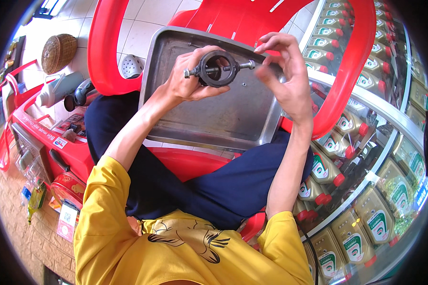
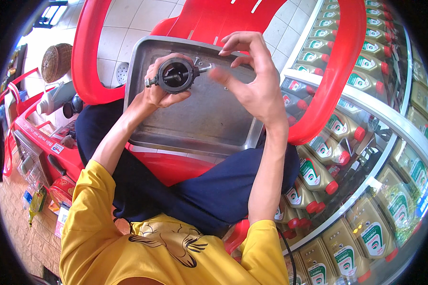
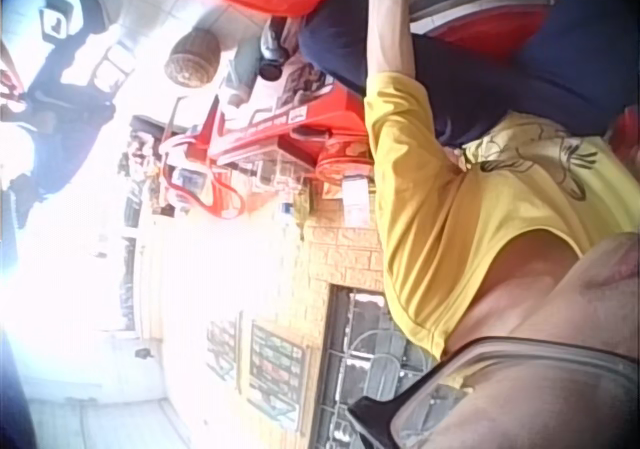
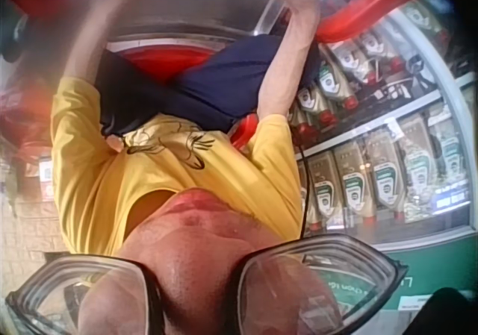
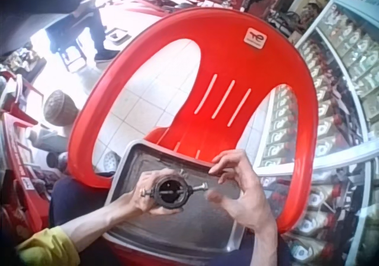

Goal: The person holds and manipulates a metallic motorcycle clutch component, inserting and removing small pins and springs while working over a metal tray.

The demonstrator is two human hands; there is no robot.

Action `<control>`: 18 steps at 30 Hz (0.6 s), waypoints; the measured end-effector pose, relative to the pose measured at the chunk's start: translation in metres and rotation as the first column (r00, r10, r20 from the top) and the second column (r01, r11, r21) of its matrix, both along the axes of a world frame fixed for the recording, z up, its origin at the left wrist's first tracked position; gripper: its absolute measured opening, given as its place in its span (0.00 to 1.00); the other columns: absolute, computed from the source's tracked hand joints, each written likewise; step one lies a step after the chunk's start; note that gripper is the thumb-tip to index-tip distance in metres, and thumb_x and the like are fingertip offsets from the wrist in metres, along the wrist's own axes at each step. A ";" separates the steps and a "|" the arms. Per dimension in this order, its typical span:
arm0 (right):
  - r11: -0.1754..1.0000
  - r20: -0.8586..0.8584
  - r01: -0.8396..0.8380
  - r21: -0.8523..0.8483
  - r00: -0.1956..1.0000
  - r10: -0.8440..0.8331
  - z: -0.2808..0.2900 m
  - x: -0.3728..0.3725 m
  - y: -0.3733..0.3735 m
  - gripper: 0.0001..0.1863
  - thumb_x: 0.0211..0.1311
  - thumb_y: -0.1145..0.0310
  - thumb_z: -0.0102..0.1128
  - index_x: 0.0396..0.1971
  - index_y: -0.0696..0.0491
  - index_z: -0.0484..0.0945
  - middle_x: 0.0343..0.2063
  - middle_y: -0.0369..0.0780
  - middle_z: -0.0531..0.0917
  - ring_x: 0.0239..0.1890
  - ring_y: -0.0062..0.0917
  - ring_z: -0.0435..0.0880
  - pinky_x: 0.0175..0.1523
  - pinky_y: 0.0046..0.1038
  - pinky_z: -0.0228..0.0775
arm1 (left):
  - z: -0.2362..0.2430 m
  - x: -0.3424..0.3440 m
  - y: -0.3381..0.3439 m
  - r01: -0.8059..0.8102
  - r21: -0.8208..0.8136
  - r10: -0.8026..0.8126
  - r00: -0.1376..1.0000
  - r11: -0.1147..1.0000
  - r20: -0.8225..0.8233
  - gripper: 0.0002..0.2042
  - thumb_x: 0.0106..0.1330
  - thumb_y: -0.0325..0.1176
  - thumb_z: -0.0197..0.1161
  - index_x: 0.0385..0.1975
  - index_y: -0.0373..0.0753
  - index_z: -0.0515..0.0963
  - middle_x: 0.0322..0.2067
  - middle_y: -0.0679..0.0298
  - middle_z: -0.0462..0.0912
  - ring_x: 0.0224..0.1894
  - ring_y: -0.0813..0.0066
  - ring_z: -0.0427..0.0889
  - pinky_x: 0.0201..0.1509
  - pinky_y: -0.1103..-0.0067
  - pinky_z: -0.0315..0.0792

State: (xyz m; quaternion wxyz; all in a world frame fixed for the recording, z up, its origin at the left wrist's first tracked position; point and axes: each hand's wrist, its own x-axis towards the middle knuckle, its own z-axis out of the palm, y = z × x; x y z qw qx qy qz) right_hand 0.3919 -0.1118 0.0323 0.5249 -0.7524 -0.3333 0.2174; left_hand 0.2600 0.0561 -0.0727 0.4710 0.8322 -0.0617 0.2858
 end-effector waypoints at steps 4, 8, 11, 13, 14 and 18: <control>0.958 -0.144 -0.180 -0.225 0.978 0.150 -0.012 0.008 -0.009 0.14 0.60 0.63 0.73 0.35 0.56 0.80 0.40 0.36 0.79 0.44 0.22 0.81 0.45 0.26 0.72 | -0.004 0.001 -0.001 0.023 -0.017 -0.023 1.000 1.000 0.019 0.36 0.50 0.44 0.80 0.55 0.34 0.70 0.36 0.57 0.86 0.39 0.60 0.88 0.46 0.69 0.81; 0.998 0.089 -0.060 -0.020 0.994 0.062 -0.001 0.001 -0.001 0.24 0.69 0.48 0.60 0.33 0.58 0.79 0.37 0.38 0.80 0.41 0.24 0.81 0.46 0.25 0.71 | -0.003 -0.002 0.000 -0.019 -0.003 0.019 0.999 1.000 -0.045 0.36 0.51 0.44 0.80 0.55 0.34 0.70 0.36 0.56 0.86 0.39 0.61 0.88 0.46 0.69 0.82; 1.000 -0.071 -0.019 -0.019 0.997 0.017 -0.001 0.000 -0.001 0.20 0.65 0.53 0.65 0.33 0.58 0.79 0.37 0.36 0.80 0.42 0.25 0.81 0.47 0.25 0.71 | -0.003 0.001 -0.001 -0.003 -0.022 0.003 1.000 1.000 0.005 0.35 0.51 0.44 0.79 0.55 0.34 0.70 0.37 0.56 0.86 0.39 0.61 0.88 0.47 0.69 0.82; 0.990 -0.121 -0.118 -0.072 0.987 0.109 -0.010 0.009 -0.008 0.17 0.62 0.57 0.69 0.33 0.57 0.80 0.38 0.36 0.80 0.44 0.25 0.81 0.48 0.25 0.71 | -0.005 0.001 0.000 0.022 -0.026 -0.021 1.000 0.999 0.015 0.35 0.51 0.44 0.79 0.55 0.34 0.70 0.37 0.56 0.86 0.39 0.61 0.88 0.47 0.69 0.82; 0.985 -0.115 -0.148 -0.091 0.984 0.137 -0.014 0.011 -0.011 0.16 0.63 0.57 0.68 0.33 0.57 0.80 0.39 0.36 0.80 0.45 0.24 0.81 0.48 0.26 0.71 | -0.005 0.001 0.000 0.034 -0.027 -0.033 0.999 0.999 0.020 0.35 0.51 0.44 0.79 0.55 0.34 0.70 0.37 0.56 0.86 0.39 0.61 0.88 0.47 0.69 0.82; 0.993 0.051 -0.100 -0.063 0.993 0.103 0.005 0.002 -0.003 0.20 0.73 0.53 0.57 0.35 0.58 0.80 0.37 0.38 0.80 0.45 0.24 0.81 0.49 0.26 0.71 | -0.004 -0.002 0.001 0.006 -0.024 -0.006 1.000 1.000 -0.022 0.35 0.51 0.44 0.79 0.55 0.33 0.70 0.37 0.56 0.86 0.39 0.61 0.88 0.47 0.70 0.82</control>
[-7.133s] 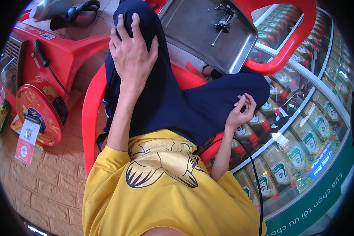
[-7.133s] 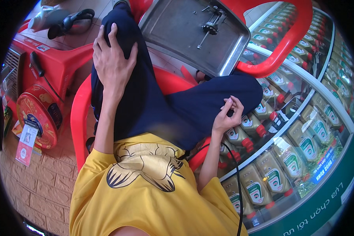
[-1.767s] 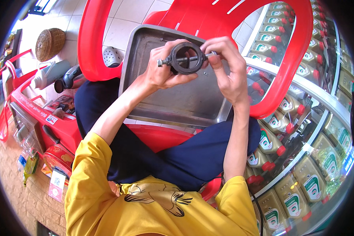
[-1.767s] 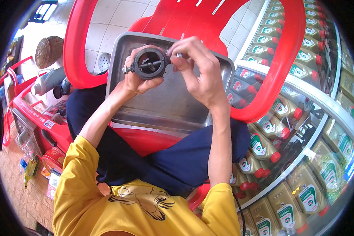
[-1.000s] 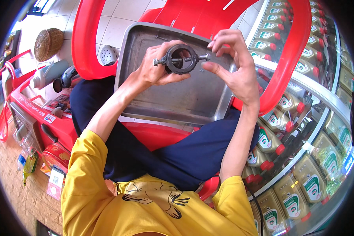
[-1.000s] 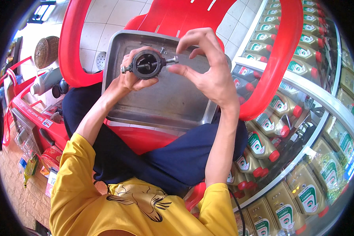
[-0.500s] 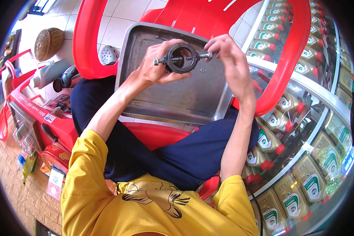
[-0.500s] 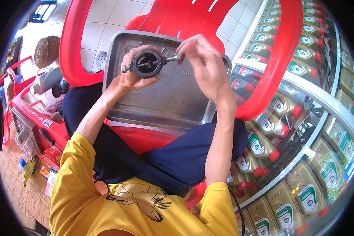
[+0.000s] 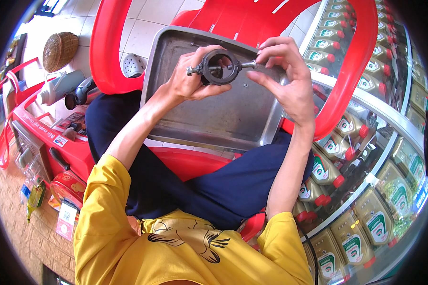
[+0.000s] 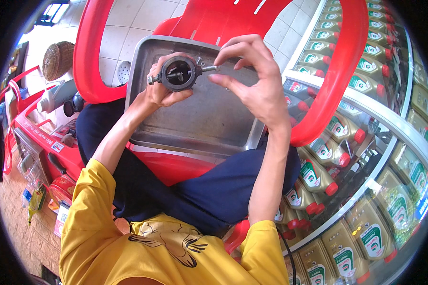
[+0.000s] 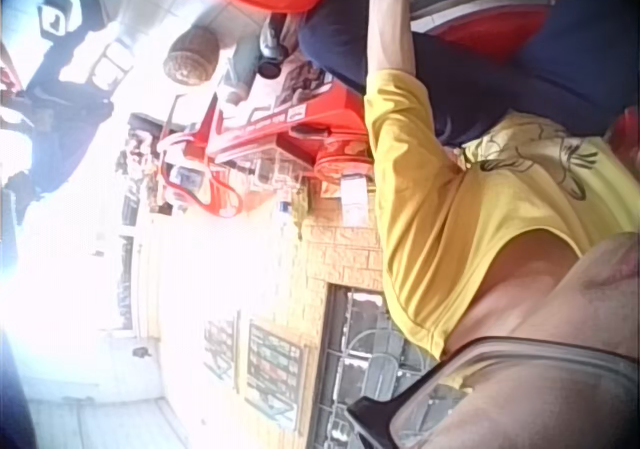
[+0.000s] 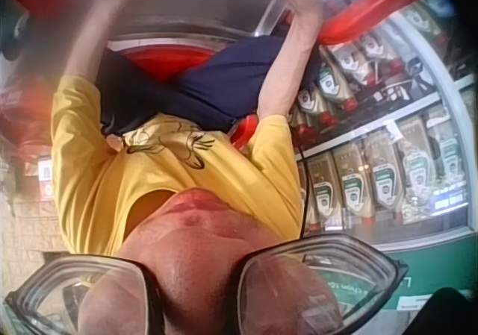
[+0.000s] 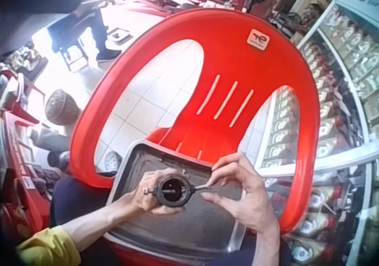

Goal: The person holds and manipulates a metallic motorcycle clutch component, inserting and removing small pins and springs while working over a metal tray.

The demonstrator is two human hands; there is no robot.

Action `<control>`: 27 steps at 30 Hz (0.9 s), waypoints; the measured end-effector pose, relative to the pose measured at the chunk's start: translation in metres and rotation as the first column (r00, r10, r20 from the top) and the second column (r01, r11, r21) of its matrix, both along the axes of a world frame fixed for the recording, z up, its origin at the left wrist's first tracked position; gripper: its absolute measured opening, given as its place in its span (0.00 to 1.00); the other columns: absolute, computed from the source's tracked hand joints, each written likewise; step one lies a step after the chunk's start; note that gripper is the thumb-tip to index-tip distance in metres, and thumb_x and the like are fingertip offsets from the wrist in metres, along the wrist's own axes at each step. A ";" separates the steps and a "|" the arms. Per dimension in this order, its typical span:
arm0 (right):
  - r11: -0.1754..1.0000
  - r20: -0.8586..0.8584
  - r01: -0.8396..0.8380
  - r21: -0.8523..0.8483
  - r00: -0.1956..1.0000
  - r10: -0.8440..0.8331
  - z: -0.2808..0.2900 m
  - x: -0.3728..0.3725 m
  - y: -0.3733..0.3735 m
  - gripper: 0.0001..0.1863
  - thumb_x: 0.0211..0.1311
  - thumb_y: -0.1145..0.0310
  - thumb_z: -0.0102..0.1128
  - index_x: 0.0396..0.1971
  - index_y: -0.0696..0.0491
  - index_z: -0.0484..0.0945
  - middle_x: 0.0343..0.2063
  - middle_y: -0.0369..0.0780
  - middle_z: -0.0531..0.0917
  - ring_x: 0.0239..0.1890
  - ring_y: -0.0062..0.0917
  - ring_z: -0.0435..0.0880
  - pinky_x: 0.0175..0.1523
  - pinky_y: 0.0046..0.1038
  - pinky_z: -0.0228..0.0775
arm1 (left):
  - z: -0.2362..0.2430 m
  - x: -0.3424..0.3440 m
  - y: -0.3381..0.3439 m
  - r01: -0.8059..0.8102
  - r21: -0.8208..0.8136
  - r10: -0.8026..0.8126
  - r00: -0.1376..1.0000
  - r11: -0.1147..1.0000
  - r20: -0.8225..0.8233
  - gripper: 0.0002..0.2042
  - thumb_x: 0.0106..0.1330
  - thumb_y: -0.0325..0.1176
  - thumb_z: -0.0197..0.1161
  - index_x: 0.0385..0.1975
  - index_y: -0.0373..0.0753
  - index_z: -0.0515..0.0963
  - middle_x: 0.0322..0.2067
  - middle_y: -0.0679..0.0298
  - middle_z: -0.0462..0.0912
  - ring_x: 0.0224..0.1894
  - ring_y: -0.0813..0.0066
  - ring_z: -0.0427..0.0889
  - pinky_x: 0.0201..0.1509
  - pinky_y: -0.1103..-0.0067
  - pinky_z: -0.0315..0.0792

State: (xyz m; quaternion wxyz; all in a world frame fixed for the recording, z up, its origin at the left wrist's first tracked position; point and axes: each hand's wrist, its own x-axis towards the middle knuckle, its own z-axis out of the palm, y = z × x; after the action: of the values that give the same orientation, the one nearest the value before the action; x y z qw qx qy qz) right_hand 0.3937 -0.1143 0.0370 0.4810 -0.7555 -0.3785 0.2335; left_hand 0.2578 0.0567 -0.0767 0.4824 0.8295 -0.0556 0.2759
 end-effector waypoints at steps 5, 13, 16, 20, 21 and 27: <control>0.996 -0.206 -0.048 -0.072 0.978 0.032 -0.017 0.010 -0.009 0.09 0.62 0.65 0.69 0.35 0.55 0.83 0.40 0.35 0.82 0.46 0.23 0.81 0.46 0.25 0.72 | 0.004 0.004 -0.001 0.012 0.038 -0.013 0.999 0.999 0.033 0.35 0.52 0.43 0.79 0.55 0.32 0.70 0.37 0.56 0.86 0.39 0.60 0.88 0.46 0.70 0.82; 0.991 -0.194 0.115 0.070 0.976 -0.100 -0.004 0.002 0.000 0.09 0.52 0.75 0.74 0.34 0.52 0.84 0.39 0.35 0.84 0.42 0.24 0.83 0.43 0.25 0.73 | -0.002 0.001 -0.001 0.032 0.002 -0.032 0.999 0.999 0.028 0.35 0.52 0.43 0.79 0.55 0.30 0.69 0.36 0.54 0.85 0.38 0.58 0.88 0.45 0.70 0.81; 0.980 0.038 -0.117 -0.159 0.991 0.124 -0.020 0.010 -0.007 0.10 0.51 0.75 0.74 0.33 0.51 0.84 0.38 0.35 0.84 0.43 0.24 0.83 0.44 0.25 0.73 | -0.005 0.003 -0.001 0.081 -0.018 -0.080 0.996 0.997 0.039 0.36 0.53 0.43 0.79 0.55 0.29 0.69 0.36 0.54 0.85 0.39 0.58 0.88 0.45 0.70 0.81; 0.992 0.148 -0.089 0.090 0.986 0.075 -0.008 0.010 -0.007 0.09 0.58 0.65 0.71 0.33 0.54 0.83 0.36 0.36 0.84 0.43 0.26 0.83 0.47 0.28 0.73 | -0.004 0.001 -0.003 0.029 0.053 -0.030 1.000 0.998 0.008 0.36 0.53 0.43 0.79 0.55 0.29 0.69 0.37 0.54 0.85 0.39 0.58 0.88 0.45 0.70 0.81; 0.997 0.099 -0.036 0.069 0.995 0.029 -0.007 0.008 -0.005 0.09 0.59 0.64 0.70 0.33 0.54 0.83 0.36 0.36 0.84 0.43 0.26 0.83 0.47 0.28 0.73 | -0.004 0.001 -0.003 0.028 0.040 -0.029 0.999 0.999 0.015 0.35 0.53 0.42 0.79 0.55 0.29 0.69 0.37 0.54 0.85 0.39 0.58 0.88 0.45 0.70 0.81; 0.950 -0.196 -0.143 -0.278 0.976 0.090 -0.020 0.014 -0.011 0.16 0.68 0.56 0.63 0.39 0.55 0.81 0.36 0.39 0.83 0.40 0.26 0.83 0.45 0.29 0.72 | -0.002 0.002 -0.004 0.042 -0.005 -0.042 0.998 0.999 0.039 0.35 0.54 0.41 0.78 0.55 0.28 0.69 0.38 0.53 0.84 0.38 0.57 0.87 0.45 0.69 0.81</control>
State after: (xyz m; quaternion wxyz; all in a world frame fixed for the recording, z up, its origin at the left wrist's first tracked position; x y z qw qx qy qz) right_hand 0.4080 -0.1258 0.0173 0.3826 -0.7698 -0.3387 0.3824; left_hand 0.2598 0.0531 -0.0785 0.4893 0.8212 -0.0816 0.2820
